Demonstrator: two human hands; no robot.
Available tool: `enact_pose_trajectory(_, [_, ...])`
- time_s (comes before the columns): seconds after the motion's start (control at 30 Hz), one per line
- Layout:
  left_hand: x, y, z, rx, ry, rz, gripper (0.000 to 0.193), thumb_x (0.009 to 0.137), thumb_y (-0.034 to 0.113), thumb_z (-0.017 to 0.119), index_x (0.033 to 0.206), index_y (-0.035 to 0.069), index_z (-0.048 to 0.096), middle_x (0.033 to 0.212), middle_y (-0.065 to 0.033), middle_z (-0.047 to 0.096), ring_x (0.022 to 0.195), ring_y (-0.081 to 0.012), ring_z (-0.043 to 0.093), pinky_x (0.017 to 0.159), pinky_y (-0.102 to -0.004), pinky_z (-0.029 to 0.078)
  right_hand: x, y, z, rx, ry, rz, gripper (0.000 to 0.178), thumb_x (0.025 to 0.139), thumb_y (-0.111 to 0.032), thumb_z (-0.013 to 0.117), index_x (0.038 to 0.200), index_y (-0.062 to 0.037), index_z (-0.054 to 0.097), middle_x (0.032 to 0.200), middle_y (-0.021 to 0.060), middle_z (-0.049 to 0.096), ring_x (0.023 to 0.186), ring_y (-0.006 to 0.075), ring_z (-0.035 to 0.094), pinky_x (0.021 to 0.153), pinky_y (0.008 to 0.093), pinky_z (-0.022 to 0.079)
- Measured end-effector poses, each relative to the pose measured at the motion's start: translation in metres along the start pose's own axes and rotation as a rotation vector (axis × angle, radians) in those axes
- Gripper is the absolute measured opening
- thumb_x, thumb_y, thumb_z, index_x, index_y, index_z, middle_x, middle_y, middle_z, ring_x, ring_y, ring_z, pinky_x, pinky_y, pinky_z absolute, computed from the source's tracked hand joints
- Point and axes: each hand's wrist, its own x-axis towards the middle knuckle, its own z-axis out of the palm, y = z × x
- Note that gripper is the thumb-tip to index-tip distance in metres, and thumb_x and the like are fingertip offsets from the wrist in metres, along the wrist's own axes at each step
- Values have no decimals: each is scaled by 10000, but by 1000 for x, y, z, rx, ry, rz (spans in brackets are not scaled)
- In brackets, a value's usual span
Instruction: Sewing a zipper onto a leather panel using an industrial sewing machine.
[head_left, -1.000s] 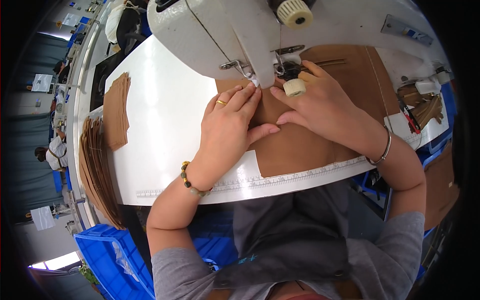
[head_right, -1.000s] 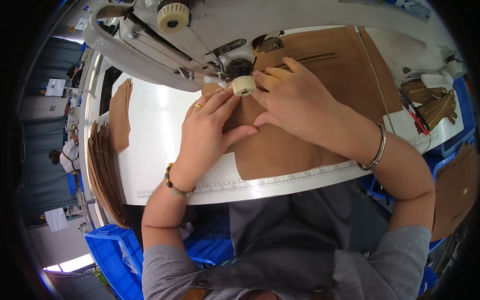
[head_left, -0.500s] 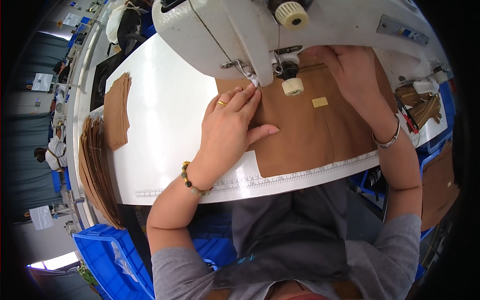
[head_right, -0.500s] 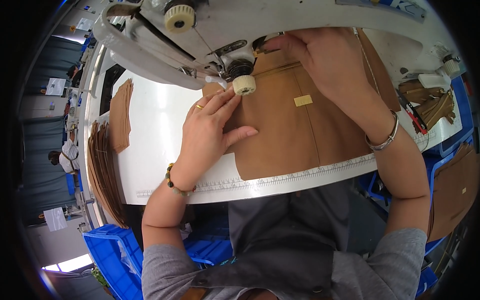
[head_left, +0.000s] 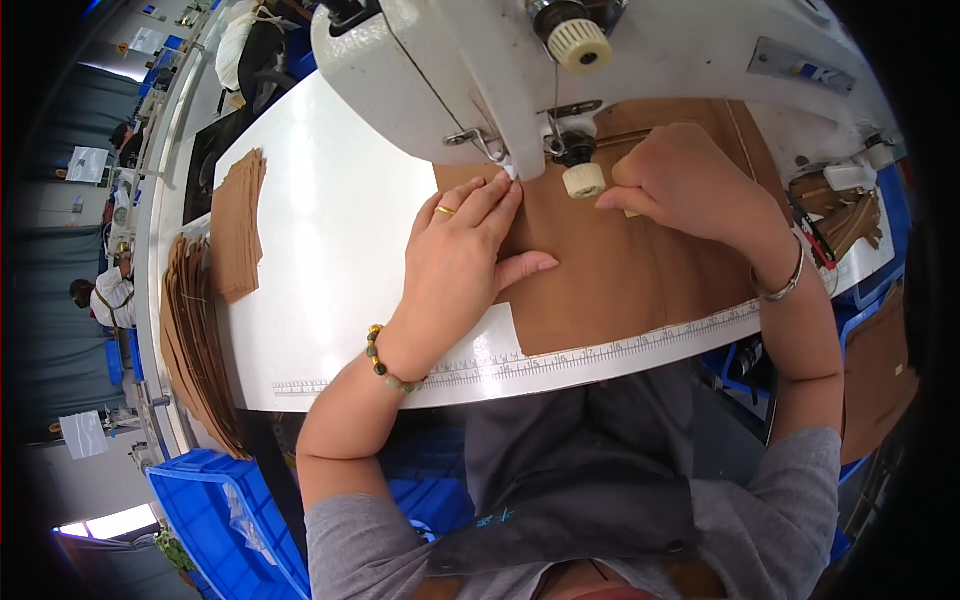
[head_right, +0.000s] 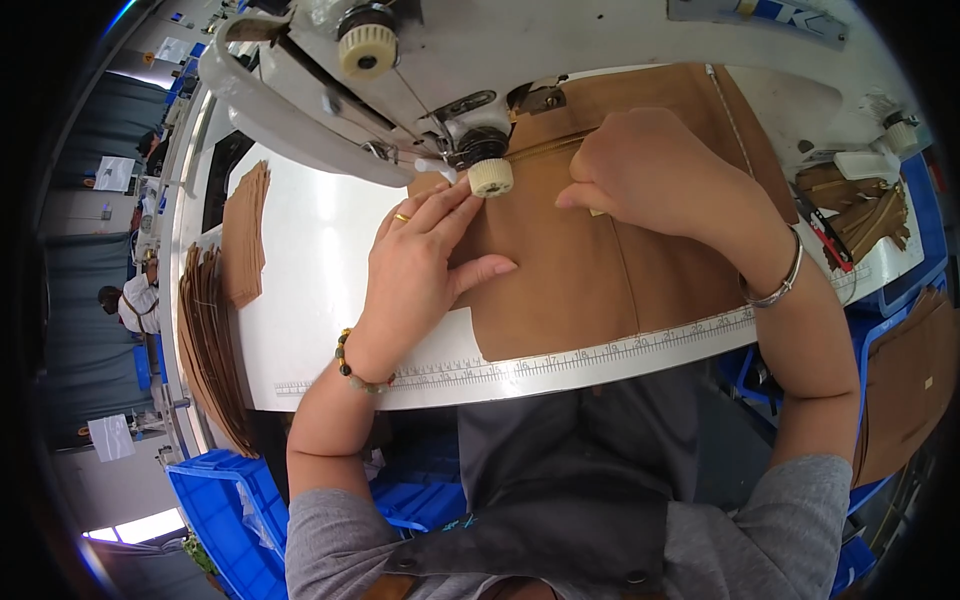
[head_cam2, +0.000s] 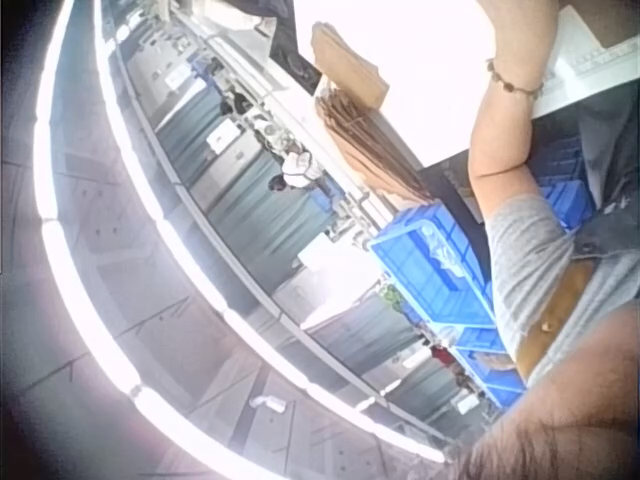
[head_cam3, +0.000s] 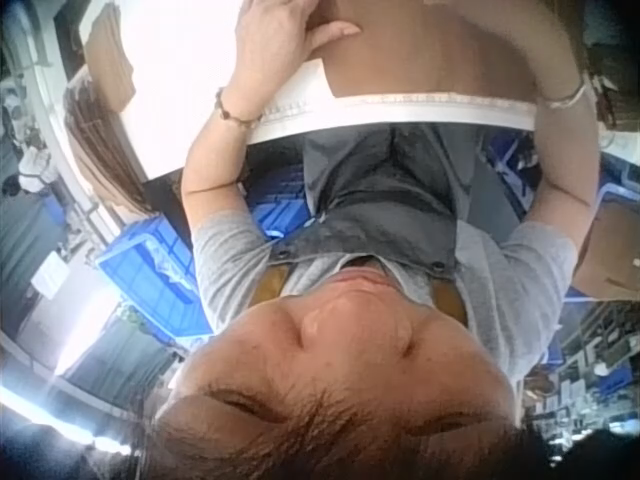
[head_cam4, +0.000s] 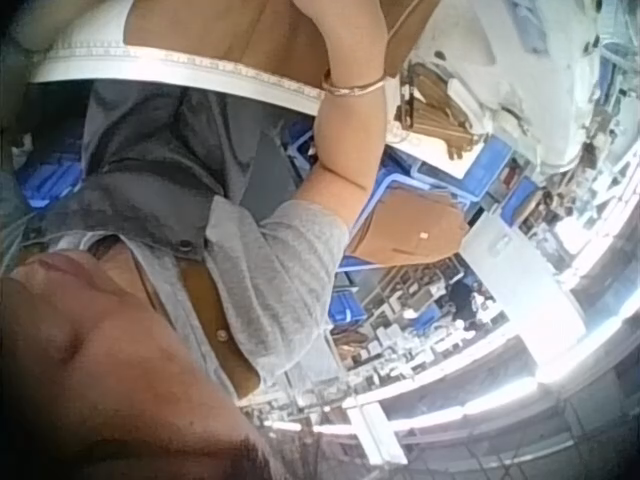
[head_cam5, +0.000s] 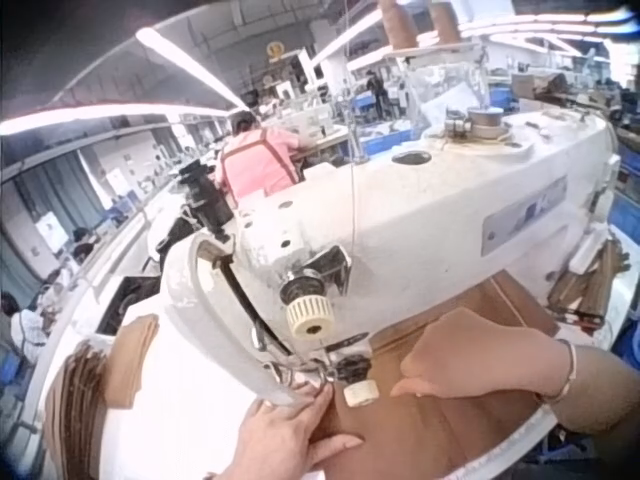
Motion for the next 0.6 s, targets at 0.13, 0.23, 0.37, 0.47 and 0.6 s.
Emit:
enact_pose_trajectory(0.13, [0, -1, 1, -13, 45, 12, 744, 774, 550, 821, 1269, 2, 729, 1360, -113, 701, 1251, -335, 643, 1075, -439, 488, -10, -27, -12, 152, -59, -147, 406, 924, -397, 732, 713, -60, 654, 686, 138, 650, 650, 357, 628, 641, 468, 483])
enact_pose_trajectory(0.23, [0, -3, 2, -43, 33, -6, 722, 800, 518, 802, 1315, 21, 712, 1375, -109, 693, 1277, -314, 627, 1093, -446, 466, -22, -68, -19, 280, -66, -242, 309, 932, -346, 747, 1080, -75, 733, 815, 115, 701, 699, 320, 669, 655, 437, 517])
enact_pose_trajectory(0.37, [-1, -5, 2, -89, 35, -13, 576, 829, 281, 788, 1346, 43, 698, 1405, -108, 678, 1295, -332, 615, 1082, -439, 482, -25, -113, -12, 478, -3, -134, 735, 926, -321, 768, 1538, -43, 471, 931, 101, 713, 773, 286, 710, 668, 394, 547])
enact_pose_trajectory(0.47, [-2, -4, -3, -146, 1, -23, 537, 855, 141, 747, 1379, 43, 677, 1454, -127, 647, 1327, -347, 600, 1089, -428, 489, -12, -136, 0, 538, 229, -91, 1050, 924, -357, 781, 1657, 43, 145, 977, 124, 704, 818, 292, 720, 682, 364, 565])
enact_pose_trajectory(0.6, [-2, -1, -3, -275, -28, -33, 526, 886, 155, 724, 1395, 37, 661, 1451, -136, 637, 1325, -341, 597, 1083, -426, 493, 21, -161, 4, 541, 577, 66, 1131, 919, -414, 796, 1644, 91, 90, 1006, 134, 686, 825, 298, 706, 683, 357, 562])
